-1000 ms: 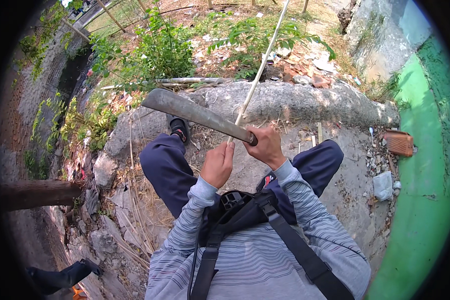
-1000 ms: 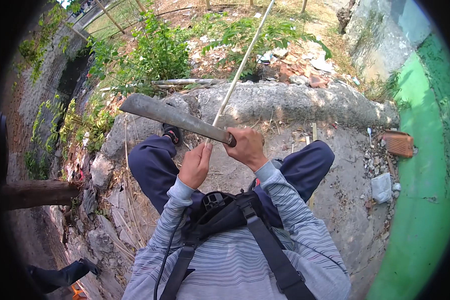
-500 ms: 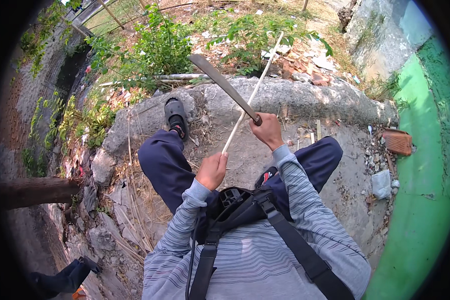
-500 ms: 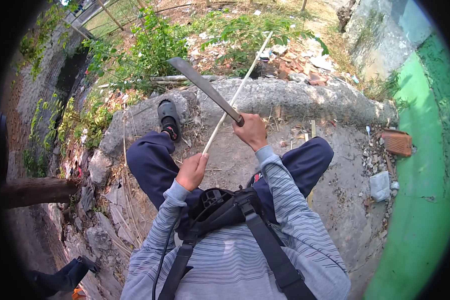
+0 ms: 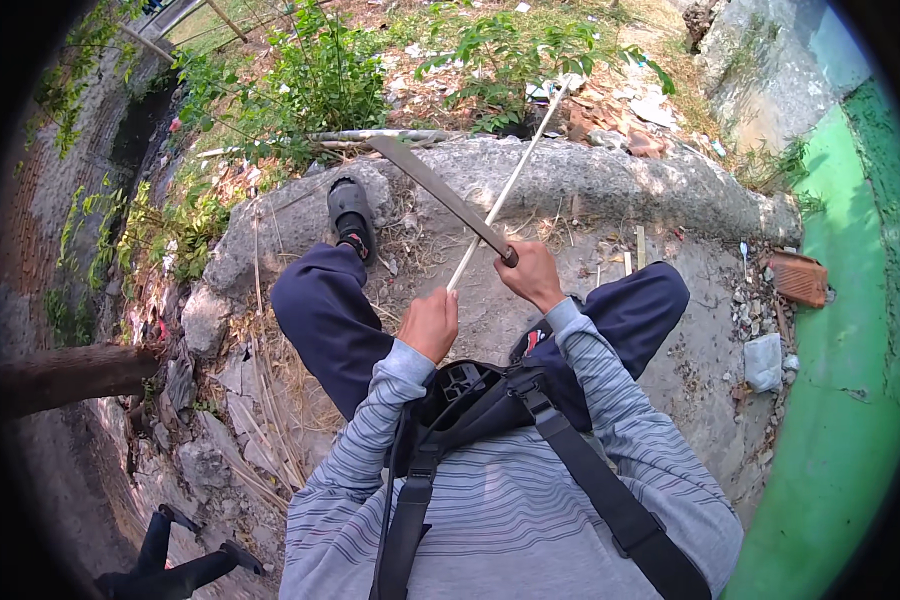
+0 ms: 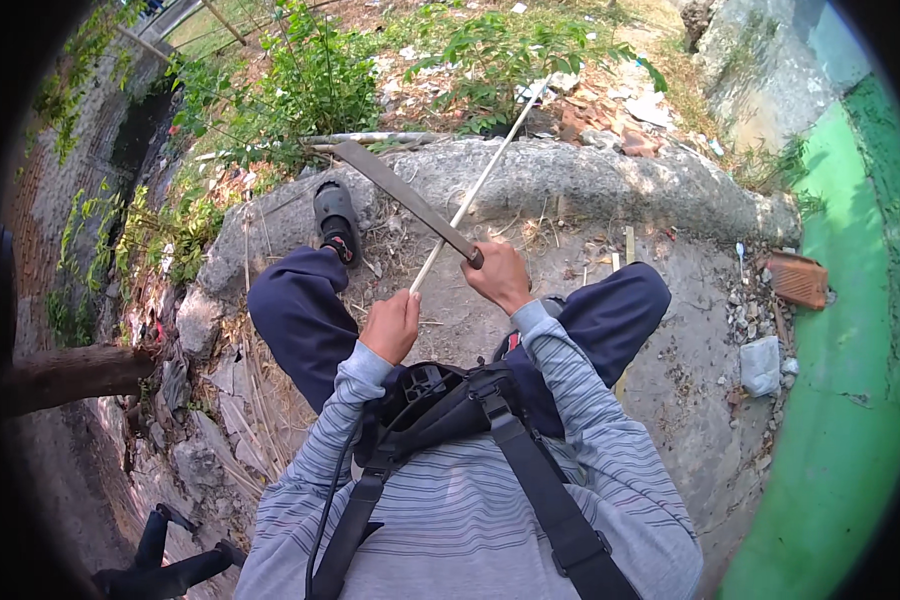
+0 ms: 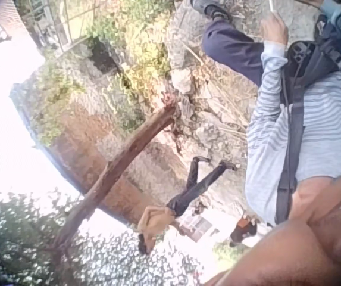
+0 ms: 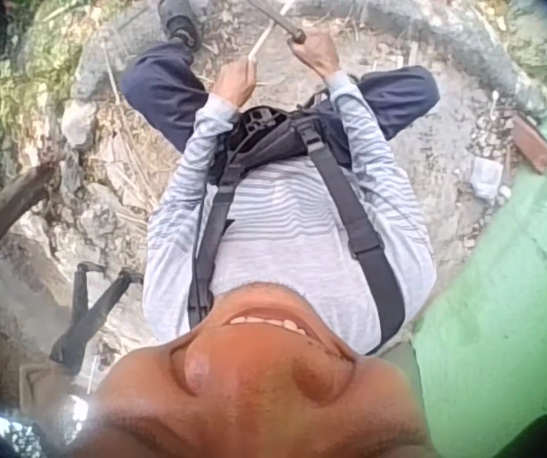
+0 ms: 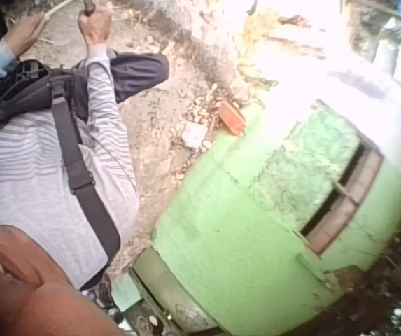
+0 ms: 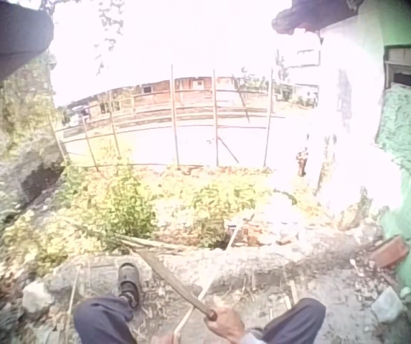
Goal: The person whittles a thin bamboo strip using a machete while seated outdoors.
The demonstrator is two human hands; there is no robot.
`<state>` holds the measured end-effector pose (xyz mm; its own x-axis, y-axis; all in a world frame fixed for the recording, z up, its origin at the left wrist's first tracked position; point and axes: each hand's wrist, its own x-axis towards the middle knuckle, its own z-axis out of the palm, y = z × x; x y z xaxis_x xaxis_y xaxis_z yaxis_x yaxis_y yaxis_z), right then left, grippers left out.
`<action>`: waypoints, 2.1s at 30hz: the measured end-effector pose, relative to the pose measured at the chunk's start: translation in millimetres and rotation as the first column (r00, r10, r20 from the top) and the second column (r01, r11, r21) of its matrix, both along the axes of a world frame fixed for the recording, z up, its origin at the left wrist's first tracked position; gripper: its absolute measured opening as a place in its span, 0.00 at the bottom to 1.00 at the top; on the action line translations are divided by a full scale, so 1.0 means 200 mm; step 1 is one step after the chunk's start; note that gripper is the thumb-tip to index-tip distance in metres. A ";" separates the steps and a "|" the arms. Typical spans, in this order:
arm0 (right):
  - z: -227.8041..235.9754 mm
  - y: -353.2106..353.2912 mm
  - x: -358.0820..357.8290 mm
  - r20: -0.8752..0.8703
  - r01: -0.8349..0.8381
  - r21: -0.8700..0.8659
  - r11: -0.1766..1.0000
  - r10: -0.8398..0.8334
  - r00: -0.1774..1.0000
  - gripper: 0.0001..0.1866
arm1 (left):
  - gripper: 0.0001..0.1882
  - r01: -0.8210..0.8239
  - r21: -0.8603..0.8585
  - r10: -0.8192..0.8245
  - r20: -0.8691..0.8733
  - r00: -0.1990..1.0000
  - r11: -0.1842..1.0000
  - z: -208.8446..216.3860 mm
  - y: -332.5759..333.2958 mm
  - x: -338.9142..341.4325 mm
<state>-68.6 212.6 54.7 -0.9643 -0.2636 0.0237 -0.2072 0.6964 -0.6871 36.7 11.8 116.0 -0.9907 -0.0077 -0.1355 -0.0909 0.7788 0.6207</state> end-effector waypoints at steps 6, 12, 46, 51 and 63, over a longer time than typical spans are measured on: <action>0.02 -0.01 0.06 0.026 -0.096 0.003 0.995 0.096 0.995 0.11 | 0.18 -0.008 -0.066 0.009 0.022 1.000 0.998 -0.03 0.03 -0.04; -0.07 -0.07 0.06 0.022 -0.034 -0.009 0.999 0.034 0.999 0.11 | 0.17 -0.036 -0.166 0.047 0.064 0.997 0.985 -0.07 0.01 -0.05; -0.27 0.13 -0.16 0.132 0.143 -0.101 0.985 -0.129 0.983 0.12 | 0.24 0.075 0.278 -0.136 0.209 0.968 0.958 -0.11 -0.17 0.06; -0.19 0.01 0.01 0.001 -0.043 -0.109 0.993 0.044 0.999 0.12 | 0.24 -0.007 0.351 -0.106 0.303 0.947 0.936 -0.18 -0.19 0.00; -0.10 0.12 -0.13 -0.017 0.047 -0.095 0.994 -0.049 0.999 0.13 | 0.23 0.012 0.503 -0.172 0.273 0.947 0.864 -0.04 -0.25 0.10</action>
<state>-94.3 236.8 33.8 -0.9750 -0.2124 0.0648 -0.1885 0.6377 -0.7468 56.3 -38.4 108.9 -0.8941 0.2280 -0.3854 -0.2769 0.3949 0.8760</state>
